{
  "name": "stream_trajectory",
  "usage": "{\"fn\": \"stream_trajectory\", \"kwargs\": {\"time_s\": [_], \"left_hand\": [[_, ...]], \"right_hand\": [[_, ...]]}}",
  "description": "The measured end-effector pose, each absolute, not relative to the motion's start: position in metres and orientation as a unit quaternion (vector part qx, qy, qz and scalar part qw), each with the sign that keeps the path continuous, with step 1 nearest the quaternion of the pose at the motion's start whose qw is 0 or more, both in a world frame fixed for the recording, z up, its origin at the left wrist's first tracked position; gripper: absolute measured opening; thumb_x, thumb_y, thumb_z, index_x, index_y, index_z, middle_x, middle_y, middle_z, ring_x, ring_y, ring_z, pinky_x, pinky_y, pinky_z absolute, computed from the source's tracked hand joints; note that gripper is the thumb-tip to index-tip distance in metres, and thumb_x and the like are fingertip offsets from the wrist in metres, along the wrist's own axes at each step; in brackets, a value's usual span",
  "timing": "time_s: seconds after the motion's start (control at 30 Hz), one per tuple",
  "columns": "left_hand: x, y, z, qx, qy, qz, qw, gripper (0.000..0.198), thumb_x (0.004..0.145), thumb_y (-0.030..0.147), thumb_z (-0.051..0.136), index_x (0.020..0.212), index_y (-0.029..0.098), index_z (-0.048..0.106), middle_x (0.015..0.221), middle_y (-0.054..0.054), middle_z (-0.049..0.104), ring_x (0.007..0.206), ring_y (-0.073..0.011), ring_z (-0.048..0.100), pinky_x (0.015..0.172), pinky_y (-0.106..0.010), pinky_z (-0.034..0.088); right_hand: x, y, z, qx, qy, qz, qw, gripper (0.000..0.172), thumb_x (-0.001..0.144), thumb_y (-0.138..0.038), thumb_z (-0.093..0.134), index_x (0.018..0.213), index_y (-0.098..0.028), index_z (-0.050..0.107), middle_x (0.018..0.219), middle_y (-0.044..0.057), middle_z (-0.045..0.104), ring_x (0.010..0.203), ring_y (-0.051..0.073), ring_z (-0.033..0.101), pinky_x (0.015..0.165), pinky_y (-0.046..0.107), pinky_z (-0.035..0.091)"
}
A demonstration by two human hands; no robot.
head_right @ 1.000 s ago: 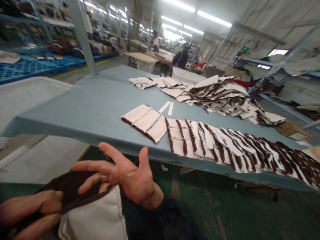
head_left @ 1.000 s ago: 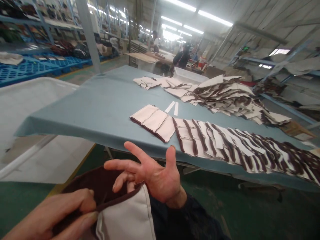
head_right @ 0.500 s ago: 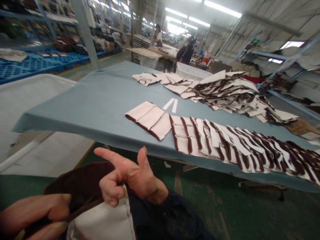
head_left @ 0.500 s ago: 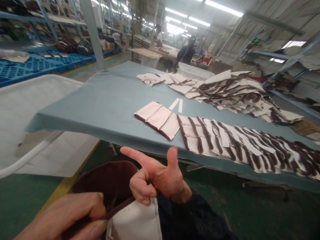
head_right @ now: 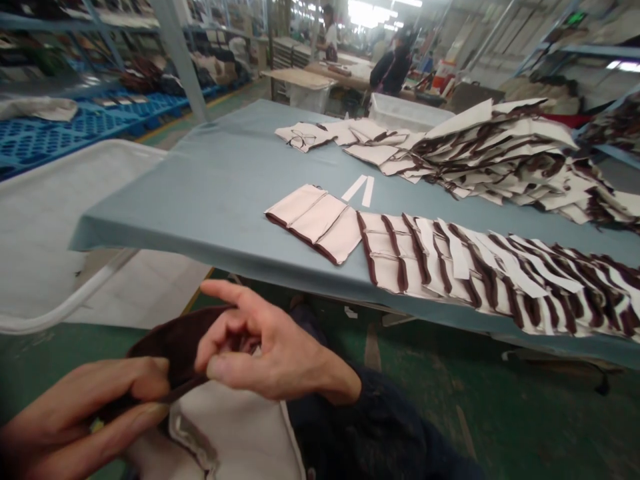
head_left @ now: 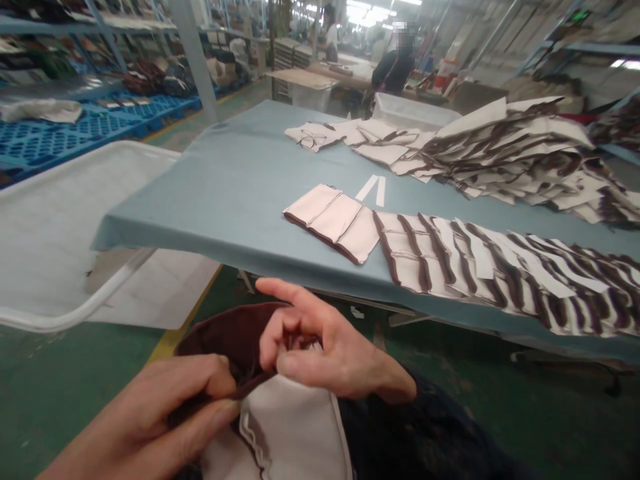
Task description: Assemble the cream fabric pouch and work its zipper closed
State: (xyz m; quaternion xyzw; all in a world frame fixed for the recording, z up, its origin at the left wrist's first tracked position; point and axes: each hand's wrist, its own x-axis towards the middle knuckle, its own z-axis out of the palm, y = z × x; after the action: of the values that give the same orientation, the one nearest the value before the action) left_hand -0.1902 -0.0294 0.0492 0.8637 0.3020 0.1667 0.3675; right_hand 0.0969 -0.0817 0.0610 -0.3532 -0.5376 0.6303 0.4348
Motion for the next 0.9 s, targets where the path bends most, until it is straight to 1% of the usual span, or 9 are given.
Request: {"fn": "stream_trajectory", "kwargs": {"time_s": [0.07,0.1,0.17,0.23,0.3,0.4,0.57,0.73,0.9], "left_hand": [[-0.184,-0.024,0.052,0.856,0.292,0.169,0.392,0.047,0.116,0.049,0.062,0.075,0.027,0.067,0.067,0.002,0.067,0.06,-0.0175,0.061,0.056,-0.024,0.048],[-0.181,-0.022,0.052,0.853,0.284,0.17,0.403,0.047,0.117,0.049,0.062,0.076,0.026,0.068,0.067,0.003,0.067,0.058,-0.0164,0.059,0.055,-0.025,0.046],[-0.176,-0.017,0.054,0.848,0.272,0.167,0.422,0.044,0.116,0.047,0.064,0.078,0.025,0.072,0.069,0.004,0.069,0.06,-0.0151,0.061,0.057,-0.025,0.045],[-0.173,-0.013,0.056,0.843,0.267,0.16,0.438,0.039,0.114,0.045,0.068,0.081,0.025,0.074,0.072,0.004,0.071,0.062,-0.0143,0.063,0.057,-0.024,0.044],[-0.171,-0.009,0.06,0.837,0.273,0.146,0.451,0.031,0.109,0.043,0.072,0.083,0.025,0.077,0.074,0.004,0.072,0.063,-0.0141,0.065,0.058,-0.022,0.046],[-0.169,-0.004,0.068,0.827,0.292,0.111,0.468,0.021,0.103,0.041,0.075,0.091,0.026,0.084,0.081,0.003,0.08,0.068,-0.0158,0.071,0.06,-0.02,0.052],[-0.169,0.002,0.07,0.818,0.291,0.113,0.483,0.023,0.106,0.043,0.075,0.095,0.027,0.086,0.083,0.004,0.082,0.071,-0.0159,0.073,0.063,-0.018,0.056],[-0.165,0.005,0.065,0.818,0.285,0.125,0.484,0.027,0.109,0.044,0.071,0.094,0.026,0.083,0.082,0.003,0.08,0.071,-0.0168,0.071,0.064,-0.02,0.055],[-0.153,0.005,0.077,0.836,0.263,0.101,0.472,0.031,0.111,0.046,0.068,0.094,0.026,0.085,0.081,0.002,0.082,0.067,-0.0178,0.073,0.06,-0.022,0.052]], "right_hand": [[0.097,-0.08,0.058,-0.362,-0.598,0.544,0.464,0.076,0.099,-0.035,0.085,0.17,-0.022,0.061,0.126,0.008,0.083,0.1,0.02,0.074,0.086,0.033,0.059],[0.096,-0.079,0.057,-0.358,-0.644,0.495,0.46,0.065,0.098,-0.037,0.086,0.16,-0.023,0.07,0.13,0.01,0.084,0.104,0.023,0.076,0.09,0.036,0.061],[0.096,-0.078,0.053,-0.357,-0.731,0.395,0.427,0.048,0.096,-0.042,0.089,0.139,-0.022,0.08,0.117,0.01,0.087,0.1,0.027,0.078,0.093,0.04,0.061],[0.098,-0.078,0.05,-0.368,-0.784,0.323,0.38,0.035,0.099,-0.047,0.088,0.123,-0.022,0.083,0.099,0.007,0.087,0.089,0.026,0.077,0.086,0.038,0.058],[0.101,-0.078,0.048,-0.376,-0.81,0.294,0.341,0.027,0.106,-0.049,0.083,0.112,-0.023,0.083,0.091,0.005,0.086,0.082,0.023,0.076,0.078,0.035,0.052],[0.105,-0.078,0.045,-0.363,-0.814,0.288,0.349,0.025,0.113,-0.046,0.078,0.108,-0.022,0.083,0.088,0.004,0.086,0.077,0.019,0.075,0.074,0.033,0.048],[0.108,-0.072,0.04,-0.357,-0.785,0.342,0.373,0.028,0.111,-0.047,0.084,0.108,-0.02,0.084,0.091,0.004,0.087,0.078,0.017,0.076,0.074,0.028,0.05],[0.107,-0.069,0.036,-0.375,-0.756,0.391,0.369,0.032,0.11,-0.051,0.085,0.104,-0.02,0.084,0.086,0.001,0.083,0.07,0.013,0.069,0.072,0.026,0.048],[0.107,-0.073,0.038,-0.402,-0.771,0.342,0.355,0.034,0.111,-0.054,0.082,0.099,-0.023,0.08,0.086,0.002,0.08,0.075,0.017,0.067,0.073,0.03,0.045]]}}
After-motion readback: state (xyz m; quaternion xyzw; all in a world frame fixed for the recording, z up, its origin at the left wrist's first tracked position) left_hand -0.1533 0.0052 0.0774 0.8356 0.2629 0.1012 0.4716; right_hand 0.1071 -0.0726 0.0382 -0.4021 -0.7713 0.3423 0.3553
